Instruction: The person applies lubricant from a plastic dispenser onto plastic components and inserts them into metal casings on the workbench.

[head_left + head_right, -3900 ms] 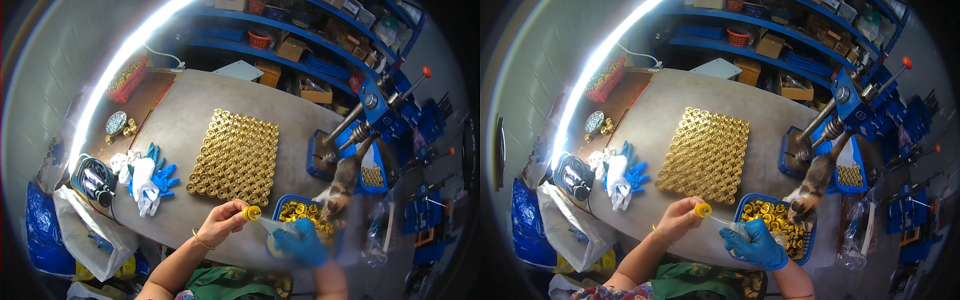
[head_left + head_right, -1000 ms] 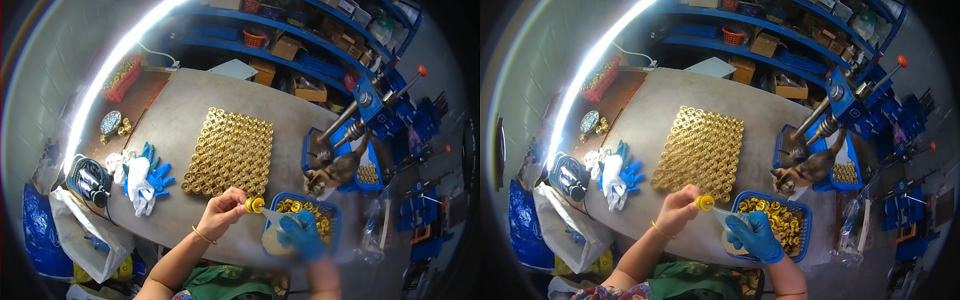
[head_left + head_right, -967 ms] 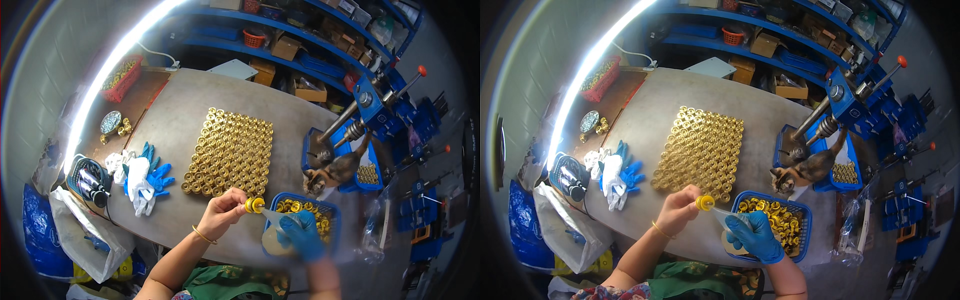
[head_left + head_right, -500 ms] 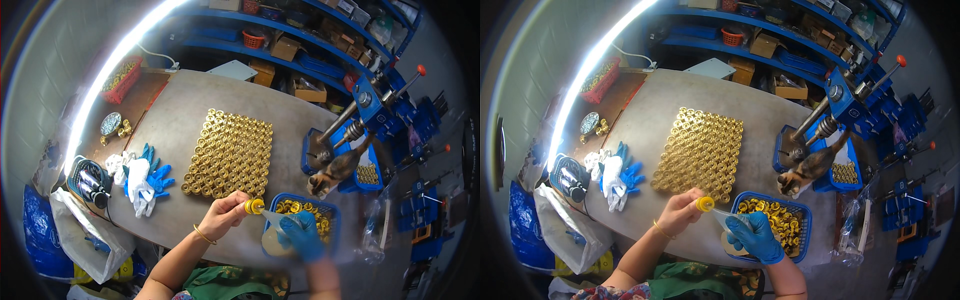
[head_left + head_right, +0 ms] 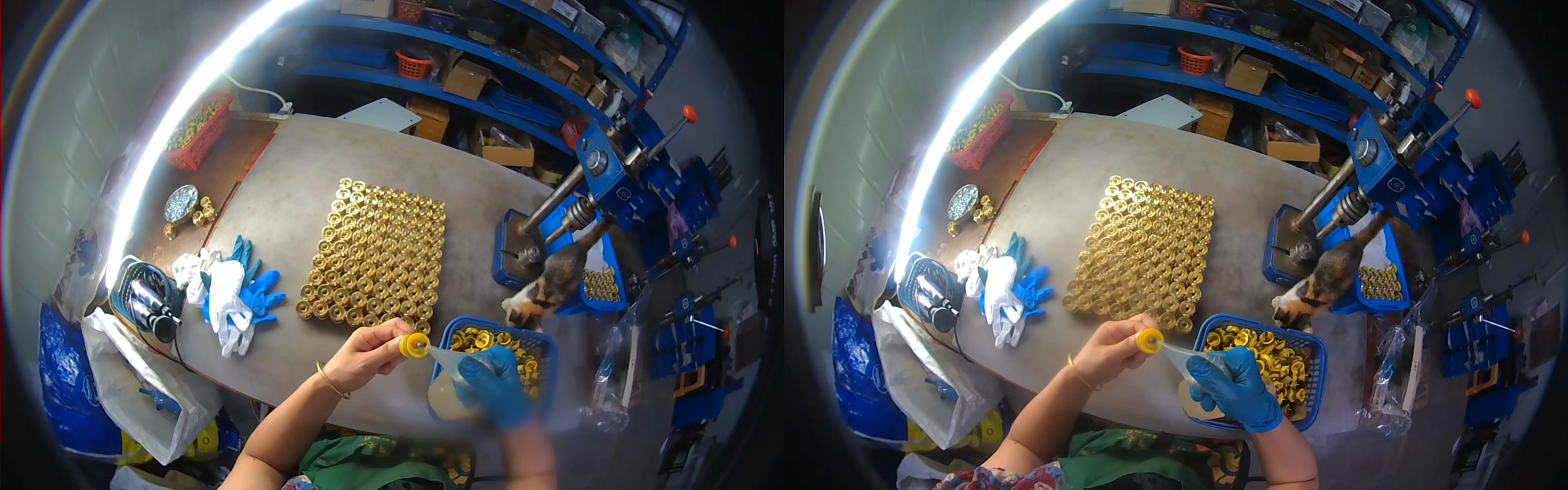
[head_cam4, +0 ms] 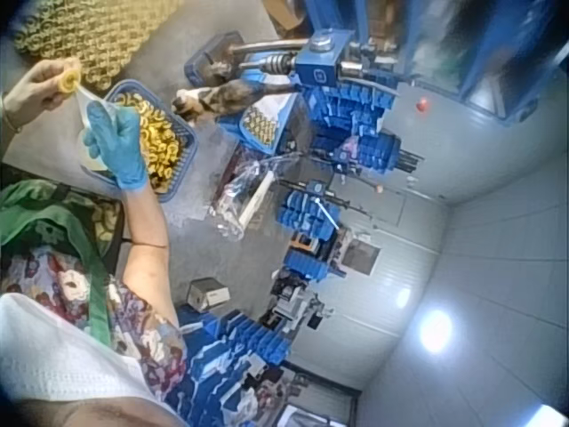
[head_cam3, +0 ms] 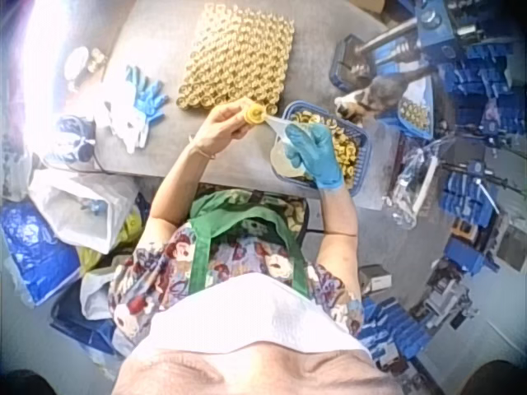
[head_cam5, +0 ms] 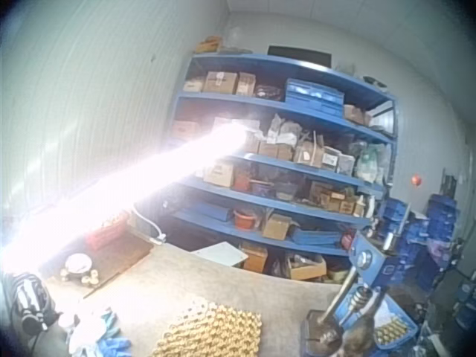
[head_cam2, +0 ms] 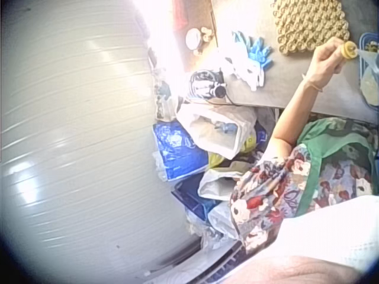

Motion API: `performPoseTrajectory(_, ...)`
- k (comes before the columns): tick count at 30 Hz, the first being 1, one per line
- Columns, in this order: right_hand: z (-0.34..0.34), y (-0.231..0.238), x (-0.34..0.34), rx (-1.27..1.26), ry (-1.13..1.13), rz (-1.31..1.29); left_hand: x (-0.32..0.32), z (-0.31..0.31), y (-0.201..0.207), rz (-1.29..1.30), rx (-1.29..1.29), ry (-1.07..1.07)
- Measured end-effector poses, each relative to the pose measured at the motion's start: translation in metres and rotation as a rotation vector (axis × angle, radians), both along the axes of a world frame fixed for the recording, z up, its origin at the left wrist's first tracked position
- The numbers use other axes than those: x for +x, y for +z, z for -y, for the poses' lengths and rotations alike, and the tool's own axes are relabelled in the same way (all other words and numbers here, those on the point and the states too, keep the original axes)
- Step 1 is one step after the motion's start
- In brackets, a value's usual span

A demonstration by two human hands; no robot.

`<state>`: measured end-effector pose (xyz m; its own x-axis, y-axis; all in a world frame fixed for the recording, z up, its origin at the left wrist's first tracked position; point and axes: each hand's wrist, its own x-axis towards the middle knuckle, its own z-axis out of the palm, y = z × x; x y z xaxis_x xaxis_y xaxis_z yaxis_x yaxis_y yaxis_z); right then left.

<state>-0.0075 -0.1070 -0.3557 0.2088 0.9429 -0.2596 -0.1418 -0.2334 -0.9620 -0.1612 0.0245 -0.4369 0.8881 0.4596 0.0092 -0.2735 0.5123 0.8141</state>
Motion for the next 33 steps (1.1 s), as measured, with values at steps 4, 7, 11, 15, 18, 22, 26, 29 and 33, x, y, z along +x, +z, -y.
performPoseTrajectory(4,-0.001,0.0,0.0,0.001,-0.009,0.014,0.001,-0.004,0.001,0.022,0.035,-0.048)
performPoseTrajectory(7,0.003,-0.016,0.01,0.079,0.004,-0.016,0.002,-0.007,0.003,0.006,0.045,-0.056)
performPoseTrajectory(11,0.014,-0.033,0.021,0.085,-0.124,-0.071,-0.001,-0.025,0.002,-0.125,0.052,-0.034)
performPoseTrajectory(15,0.025,-0.036,0.026,0.147,-0.213,-0.367,0.001,-0.094,-0.006,-0.22,0.803,0.46)
performPoseTrajectory(18,0.038,-0.05,0.031,0.173,-0.216,-0.386,0.003,-0.169,0.001,-0.566,1.141,0.753)
performPoseTrajectory(22,0.042,-0.047,0.033,0.175,-0.223,-0.33,0.042,-0.243,0.001,-0.699,1.25,0.917)
performPoseTrajectory(26,0.033,-0.049,0.03,0.165,-0.239,-0.338,0.058,-0.288,-0.028,-0.979,1.195,0.917)
performPoseTrajectory(29,0.046,-0.058,0.031,0.189,-0.247,-0.301,0.076,-0.302,-0.044,-1.045,1.156,0.888)
performPoseTrajectory(33,0.045,-0.055,0.037,0.153,-0.197,-0.293,0.079,-0.308,-0.056,-1.081,1.068,0.861)
